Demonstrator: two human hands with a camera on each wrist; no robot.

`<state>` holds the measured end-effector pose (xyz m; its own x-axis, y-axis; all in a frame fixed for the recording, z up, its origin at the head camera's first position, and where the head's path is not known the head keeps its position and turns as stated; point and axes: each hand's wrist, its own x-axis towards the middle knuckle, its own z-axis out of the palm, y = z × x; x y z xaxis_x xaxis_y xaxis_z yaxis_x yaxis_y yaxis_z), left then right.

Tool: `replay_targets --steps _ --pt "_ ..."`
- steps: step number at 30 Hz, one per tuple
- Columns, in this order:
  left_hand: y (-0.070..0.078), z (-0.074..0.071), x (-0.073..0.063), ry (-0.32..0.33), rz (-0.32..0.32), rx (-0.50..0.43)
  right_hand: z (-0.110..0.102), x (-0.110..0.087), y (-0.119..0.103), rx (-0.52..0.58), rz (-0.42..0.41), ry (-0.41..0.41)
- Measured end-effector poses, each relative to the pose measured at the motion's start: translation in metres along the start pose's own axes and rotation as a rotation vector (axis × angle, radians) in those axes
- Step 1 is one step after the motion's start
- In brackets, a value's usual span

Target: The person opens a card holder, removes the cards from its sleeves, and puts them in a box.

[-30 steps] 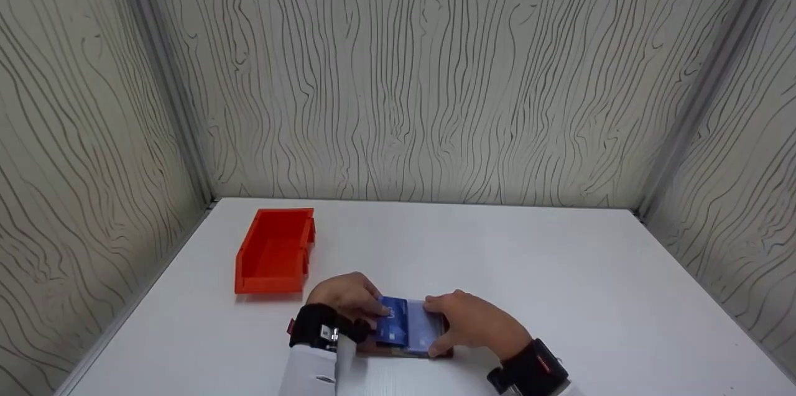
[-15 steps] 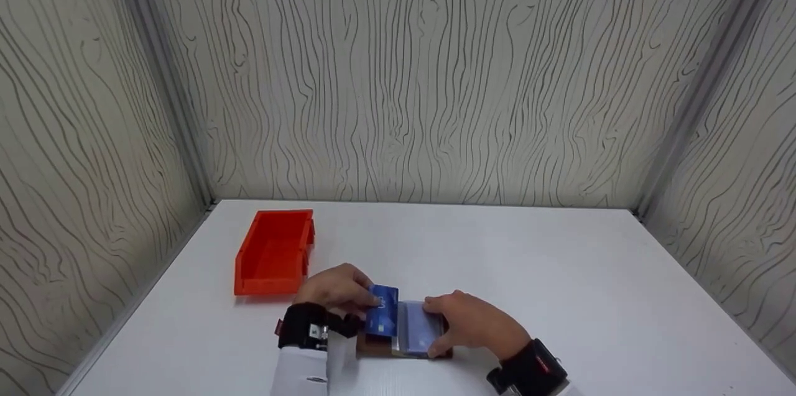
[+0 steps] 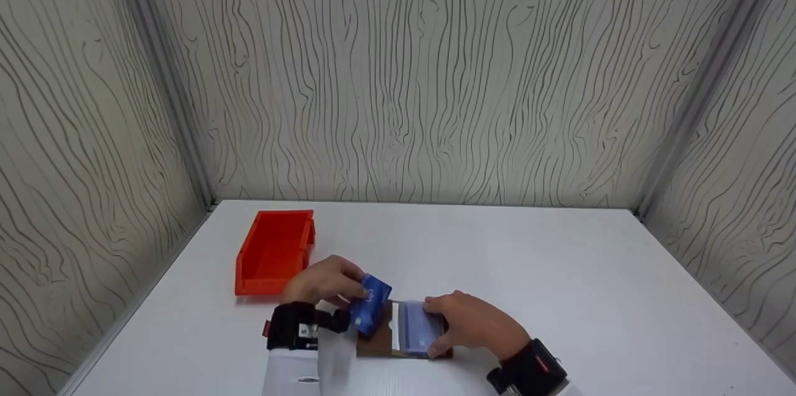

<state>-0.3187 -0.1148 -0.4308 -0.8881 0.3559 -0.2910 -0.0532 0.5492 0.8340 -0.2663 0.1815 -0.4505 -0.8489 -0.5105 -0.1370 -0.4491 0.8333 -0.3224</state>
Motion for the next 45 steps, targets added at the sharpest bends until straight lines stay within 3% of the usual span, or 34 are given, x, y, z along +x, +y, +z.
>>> replay_targets --steps 7,20,24,32,45 --pt "0.006 -0.017 -0.022 0.092 0.022 0.018 -0.002 -0.001 -0.001 0.009 0.052 -0.007" --pt "0.018 -0.040 -0.060 0.370 -0.018 0.110 -0.002 -0.001 0.000 0.024 0.061 -0.002" --pt "0.023 -0.047 -0.073 0.410 -0.034 0.121 -0.005 -0.001 -0.001 0.025 0.064 -0.004" --pt "0.031 -0.056 -0.087 0.472 0.029 0.217 -0.006 -0.001 0.002 0.004 0.009 0.018" --pt "0.029 -0.063 -0.090 0.552 0.032 0.241 0.000 -0.002 0.004 0.019 -0.006 0.008"
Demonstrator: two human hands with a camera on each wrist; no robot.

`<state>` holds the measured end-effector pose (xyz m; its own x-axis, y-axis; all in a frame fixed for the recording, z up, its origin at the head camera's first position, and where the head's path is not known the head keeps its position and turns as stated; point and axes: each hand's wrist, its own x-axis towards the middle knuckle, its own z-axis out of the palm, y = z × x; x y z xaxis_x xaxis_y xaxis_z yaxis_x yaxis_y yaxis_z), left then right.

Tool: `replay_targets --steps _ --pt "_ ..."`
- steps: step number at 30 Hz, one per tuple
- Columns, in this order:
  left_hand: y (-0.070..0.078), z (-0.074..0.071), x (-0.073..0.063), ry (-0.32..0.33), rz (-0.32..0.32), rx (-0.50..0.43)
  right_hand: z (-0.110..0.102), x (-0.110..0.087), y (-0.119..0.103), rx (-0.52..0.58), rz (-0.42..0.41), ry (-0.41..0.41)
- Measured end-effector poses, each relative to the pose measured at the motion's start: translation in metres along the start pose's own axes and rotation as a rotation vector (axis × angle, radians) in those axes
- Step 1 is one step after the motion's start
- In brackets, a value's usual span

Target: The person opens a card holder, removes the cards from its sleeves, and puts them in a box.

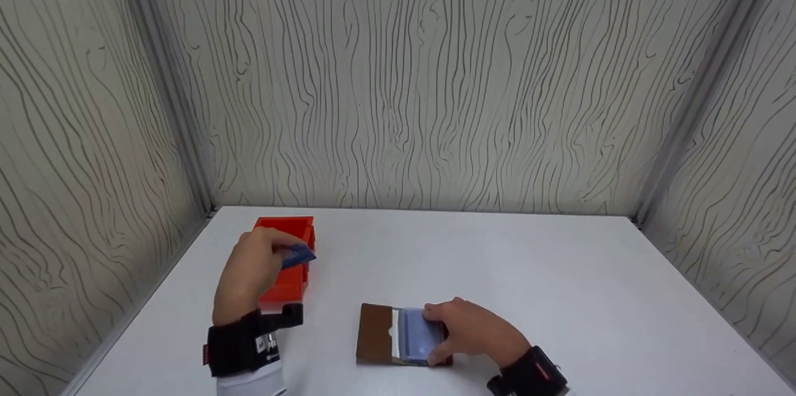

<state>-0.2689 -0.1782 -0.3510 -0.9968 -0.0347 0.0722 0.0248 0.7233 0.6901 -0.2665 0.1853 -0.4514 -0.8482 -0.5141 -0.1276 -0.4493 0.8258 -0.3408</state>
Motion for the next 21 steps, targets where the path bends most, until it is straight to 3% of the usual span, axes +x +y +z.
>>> replay_targets --steps 6,14,21 --pt "-0.002 -0.007 0.009 0.016 0.067 0.087 0.000 0.000 -0.001 0.004 0.020 -0.015" --pt "-0.010 -0.019 0.039 0.020 0.128 0.233 0.000 -0.001 -0.003 -0.005 0.026 -0.005" --pt "-0.021 -0.010 0.069 0.029 0.161 0.336 -0.001 -0.002 -0.005 -0.013 0.032 -0.003"
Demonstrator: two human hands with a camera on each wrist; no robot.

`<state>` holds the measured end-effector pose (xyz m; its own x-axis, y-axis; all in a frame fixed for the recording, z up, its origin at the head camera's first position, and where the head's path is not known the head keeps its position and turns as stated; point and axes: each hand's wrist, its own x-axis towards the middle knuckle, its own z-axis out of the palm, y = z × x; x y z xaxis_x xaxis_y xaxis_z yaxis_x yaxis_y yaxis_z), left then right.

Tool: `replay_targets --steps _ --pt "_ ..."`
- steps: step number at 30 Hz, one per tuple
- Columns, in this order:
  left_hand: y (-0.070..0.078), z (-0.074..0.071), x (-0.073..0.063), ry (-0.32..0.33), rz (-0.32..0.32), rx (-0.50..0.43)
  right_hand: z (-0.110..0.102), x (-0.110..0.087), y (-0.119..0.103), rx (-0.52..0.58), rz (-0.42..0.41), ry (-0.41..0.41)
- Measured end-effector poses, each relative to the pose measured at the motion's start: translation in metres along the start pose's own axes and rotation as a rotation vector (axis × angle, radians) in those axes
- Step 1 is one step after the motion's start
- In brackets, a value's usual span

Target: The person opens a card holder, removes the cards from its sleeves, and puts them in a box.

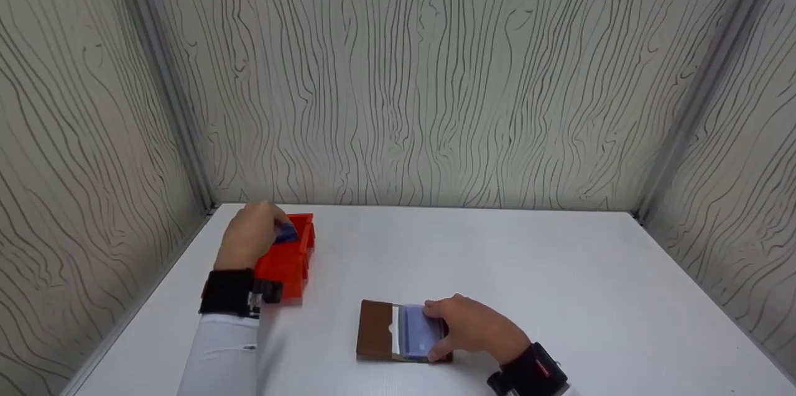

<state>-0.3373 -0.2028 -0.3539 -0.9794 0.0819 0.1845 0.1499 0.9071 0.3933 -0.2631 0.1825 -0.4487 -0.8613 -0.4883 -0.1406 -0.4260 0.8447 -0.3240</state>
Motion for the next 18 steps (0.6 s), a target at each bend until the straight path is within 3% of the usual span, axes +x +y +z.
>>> replay_targets --steps 10,18 --pt "-0.013 0.037 0.023 -0.020 0.029 0.104 0.003 0.000 0.003 0.016 0.012 -0.022" --pt "-0.015 0.051 0.036 -0.049 0.034 0.150 0.003 0.003 0.004 0.018 -0.003 -0.002"
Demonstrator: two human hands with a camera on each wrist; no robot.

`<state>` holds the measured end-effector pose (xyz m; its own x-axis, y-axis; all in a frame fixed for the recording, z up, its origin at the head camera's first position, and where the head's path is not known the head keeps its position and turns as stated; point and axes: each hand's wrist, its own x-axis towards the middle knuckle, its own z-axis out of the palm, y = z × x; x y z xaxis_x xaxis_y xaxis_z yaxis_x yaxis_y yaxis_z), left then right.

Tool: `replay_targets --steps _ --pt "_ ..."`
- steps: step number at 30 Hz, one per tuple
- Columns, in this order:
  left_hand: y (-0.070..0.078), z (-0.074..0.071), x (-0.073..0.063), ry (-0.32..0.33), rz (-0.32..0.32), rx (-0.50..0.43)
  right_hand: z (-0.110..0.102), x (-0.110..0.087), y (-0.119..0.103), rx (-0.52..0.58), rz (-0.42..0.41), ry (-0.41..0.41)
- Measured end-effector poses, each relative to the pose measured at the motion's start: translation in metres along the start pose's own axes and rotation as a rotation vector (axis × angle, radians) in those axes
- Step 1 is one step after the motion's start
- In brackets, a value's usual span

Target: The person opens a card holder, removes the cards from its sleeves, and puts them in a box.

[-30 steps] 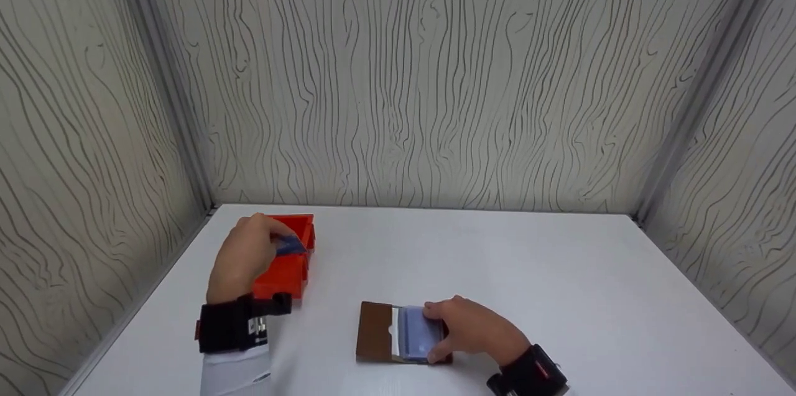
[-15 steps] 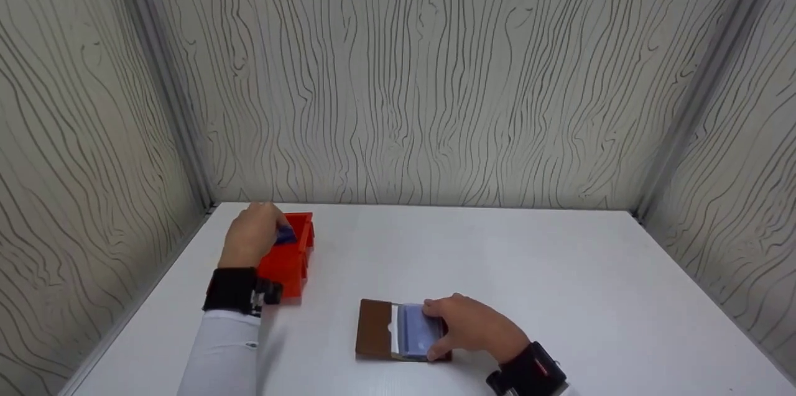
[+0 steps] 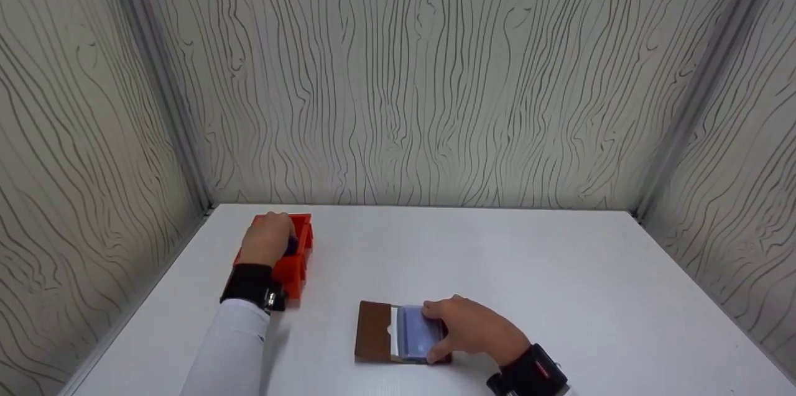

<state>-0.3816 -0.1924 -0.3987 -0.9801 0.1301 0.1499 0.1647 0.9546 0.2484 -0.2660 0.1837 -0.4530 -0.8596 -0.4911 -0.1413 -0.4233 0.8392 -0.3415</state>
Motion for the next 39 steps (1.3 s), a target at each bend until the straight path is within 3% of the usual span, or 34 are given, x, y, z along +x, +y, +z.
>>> replay_targets --steps 7,10,13,20,27,35,39 --pt "-0.013 0.026 0.008 0.126 0.041 -0.004 0.002 -0.001 0.000 0.004 0.000 -0.012" --pt "-0.023 0.046 0.017 0.116 0.036 0.010 0.002 -0.003 0.001 0.000 0.003 -0.023" --pt "-0.027 0.057 0.023 0.070 0.016 -0.002 0.001 -0.004 0.002 -0.004 0.013 -0.031" --pt "-0.009 0.033 0.004 0.056 -0.003 -0.044 -0.004 -0.003 -0.003 -0.004 -0.002 -0.011" --pt "-0.011 0.042 0.000 0.031 -0.038 -0.060 -0.003 0.000 -0.005 0.011 0.043 -0.041" --pt "-0.016 0.049 -0.002 0.179 0.019 -0.039 -0.003 -0.002 -0.004 0.011 0.013 -0.020" --pt "-0.017 0.047 -0.003 0.201 0.020 -0.042 -0.003 -0.004 -0.003 -0.009 0.001 0.000"
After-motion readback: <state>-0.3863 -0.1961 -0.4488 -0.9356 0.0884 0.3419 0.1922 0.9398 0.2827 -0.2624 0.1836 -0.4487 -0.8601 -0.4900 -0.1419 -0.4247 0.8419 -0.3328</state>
